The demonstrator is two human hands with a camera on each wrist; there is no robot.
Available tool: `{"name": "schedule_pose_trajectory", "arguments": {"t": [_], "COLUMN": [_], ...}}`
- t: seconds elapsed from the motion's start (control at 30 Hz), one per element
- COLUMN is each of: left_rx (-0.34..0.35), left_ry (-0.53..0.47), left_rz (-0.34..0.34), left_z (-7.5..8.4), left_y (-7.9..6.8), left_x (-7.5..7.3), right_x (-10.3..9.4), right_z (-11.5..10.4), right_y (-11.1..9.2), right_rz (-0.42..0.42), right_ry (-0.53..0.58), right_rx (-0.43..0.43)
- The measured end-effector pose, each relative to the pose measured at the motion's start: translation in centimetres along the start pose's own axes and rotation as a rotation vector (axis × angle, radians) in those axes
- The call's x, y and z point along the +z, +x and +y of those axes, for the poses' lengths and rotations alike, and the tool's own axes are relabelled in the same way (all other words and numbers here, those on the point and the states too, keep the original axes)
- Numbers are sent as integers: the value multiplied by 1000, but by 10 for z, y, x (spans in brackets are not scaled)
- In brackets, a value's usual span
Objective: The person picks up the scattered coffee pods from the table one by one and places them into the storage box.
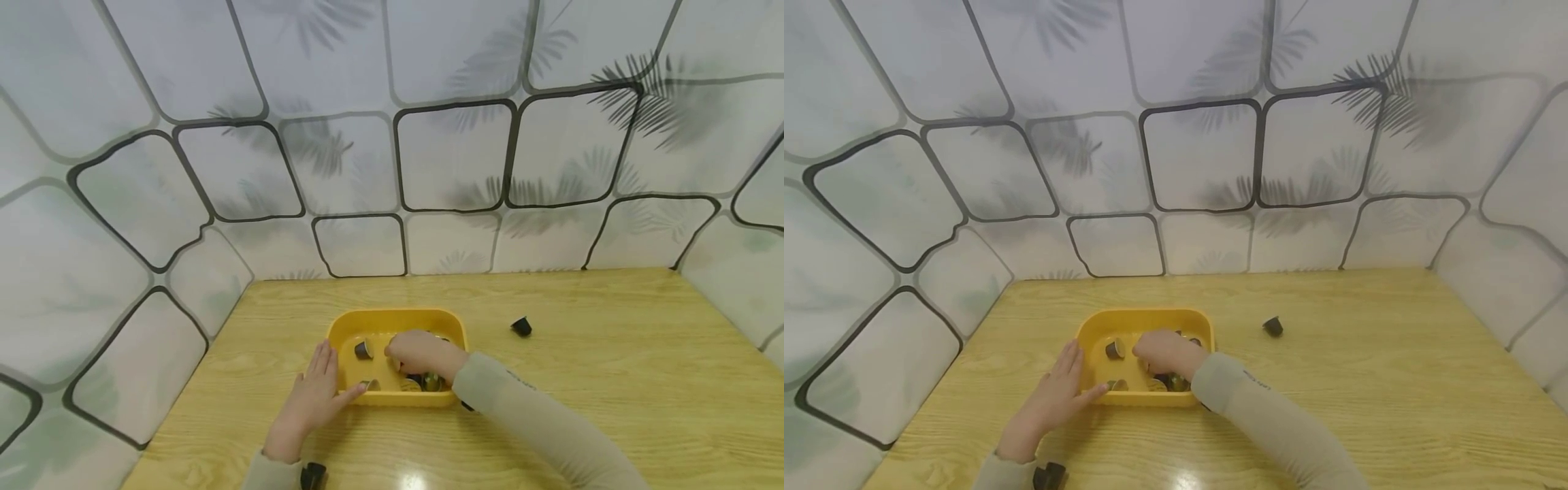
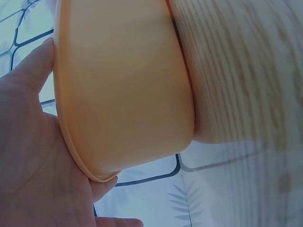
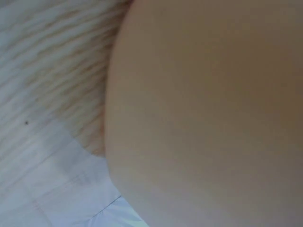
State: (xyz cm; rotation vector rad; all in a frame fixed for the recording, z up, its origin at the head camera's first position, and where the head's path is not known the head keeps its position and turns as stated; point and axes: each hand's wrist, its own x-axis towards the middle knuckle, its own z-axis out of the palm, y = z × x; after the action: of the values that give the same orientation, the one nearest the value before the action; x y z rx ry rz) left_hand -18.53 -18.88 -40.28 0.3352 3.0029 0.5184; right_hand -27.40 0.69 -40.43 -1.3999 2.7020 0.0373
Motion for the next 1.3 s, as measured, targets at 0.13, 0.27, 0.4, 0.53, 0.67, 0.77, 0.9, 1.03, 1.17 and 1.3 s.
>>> {"name": "schedule_pose_trajectory", "arguments": {"t": [0.13, 0.27, 0.4, 0.53, 0.67, 0.77, 0.9, 1.03, 1.17, 1.3], "left_rx": [5, 11, 3, -1, -9, -16, -11, -4, 7, 23], "left_ry": [10, 12, 1, -4, 11, 9, -1, 4, 11, 15], "left_rz": [5, 6, -4, 1, 20, 13, 13, 18, 21, 34], "left_z": [2, 4, 6, 4, -4, -7, -4, -1, 0, 2], "left_y": [2, 3, 4, 0, -7, -10, -9, -8, -5, -1], "left_x": [0, 0, 0, -1, -1, -1, 0, 0, 1, 3], "right_x": [-6, -17, -32, -48, -61, -65, -61, -48, -31, -18], "right_z": [2, 4, 5, 12, 28, 44, 69, 94, 114, 128], "right_y": [-6, -13, -27, -47, -70, -90, -116, -135, -148, -156], "right_rz": [1, 27, 54, 128, 223, 275, 283, 235, 192, 148], "right_ry": [54, 89, 91, 116, 154, 158, 153, 162, 184, 186], "right_rx": [9, 26, 68, 66, 51, 82, 168, 271, 350, 401]}}
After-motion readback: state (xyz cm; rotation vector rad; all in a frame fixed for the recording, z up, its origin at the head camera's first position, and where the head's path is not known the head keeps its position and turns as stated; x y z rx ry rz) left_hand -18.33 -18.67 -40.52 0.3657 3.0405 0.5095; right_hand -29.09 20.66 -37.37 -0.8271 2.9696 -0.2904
